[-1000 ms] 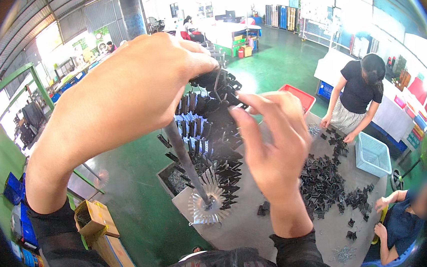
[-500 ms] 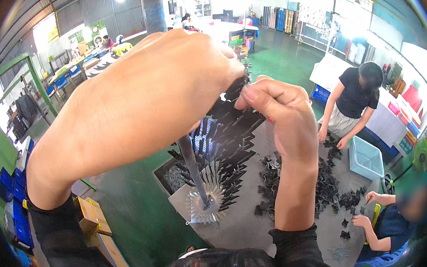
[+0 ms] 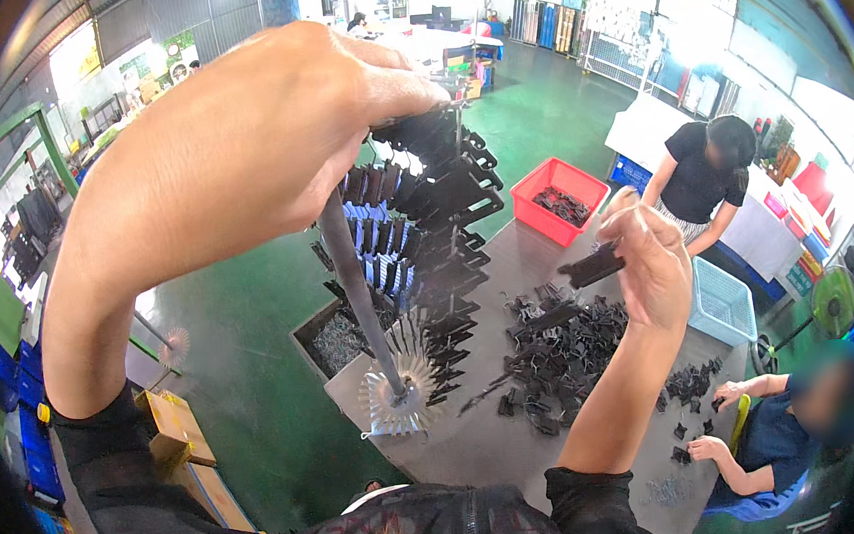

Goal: The person hangs small black plastic-coated metal parts onto a vertical rotating metal rack by threading wire hooks through holes in the parts. The person then moves the entire loaded rack to a different station.

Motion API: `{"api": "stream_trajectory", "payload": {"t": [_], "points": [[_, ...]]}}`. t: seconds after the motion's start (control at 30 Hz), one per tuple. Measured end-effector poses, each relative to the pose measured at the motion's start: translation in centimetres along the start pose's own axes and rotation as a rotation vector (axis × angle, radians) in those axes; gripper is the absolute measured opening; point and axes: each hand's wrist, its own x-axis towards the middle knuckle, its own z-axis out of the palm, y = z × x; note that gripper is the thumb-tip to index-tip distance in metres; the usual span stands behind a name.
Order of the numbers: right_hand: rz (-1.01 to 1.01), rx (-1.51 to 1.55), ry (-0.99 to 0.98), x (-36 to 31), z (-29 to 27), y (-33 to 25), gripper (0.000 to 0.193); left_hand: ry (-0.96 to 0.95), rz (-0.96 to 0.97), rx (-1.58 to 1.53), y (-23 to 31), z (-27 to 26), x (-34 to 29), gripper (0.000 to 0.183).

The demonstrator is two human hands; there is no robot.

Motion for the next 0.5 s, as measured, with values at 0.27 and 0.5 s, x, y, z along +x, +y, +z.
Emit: {"api": "stream_trajectory", "payload": {"t": [0.27,0.5], "points": [[-0.012,-0.311,0.248,3.5,8.7,-3.9,0.010,-0.001,0.012,-0.044,0.8,-0.2,0.2,0.044],[-0.245,-0.479,0.224,3.9,10.9,-2.6,0.014,-0.121,-0.004,-0.037,1.8,-1.0,0.8,0.045]]}}
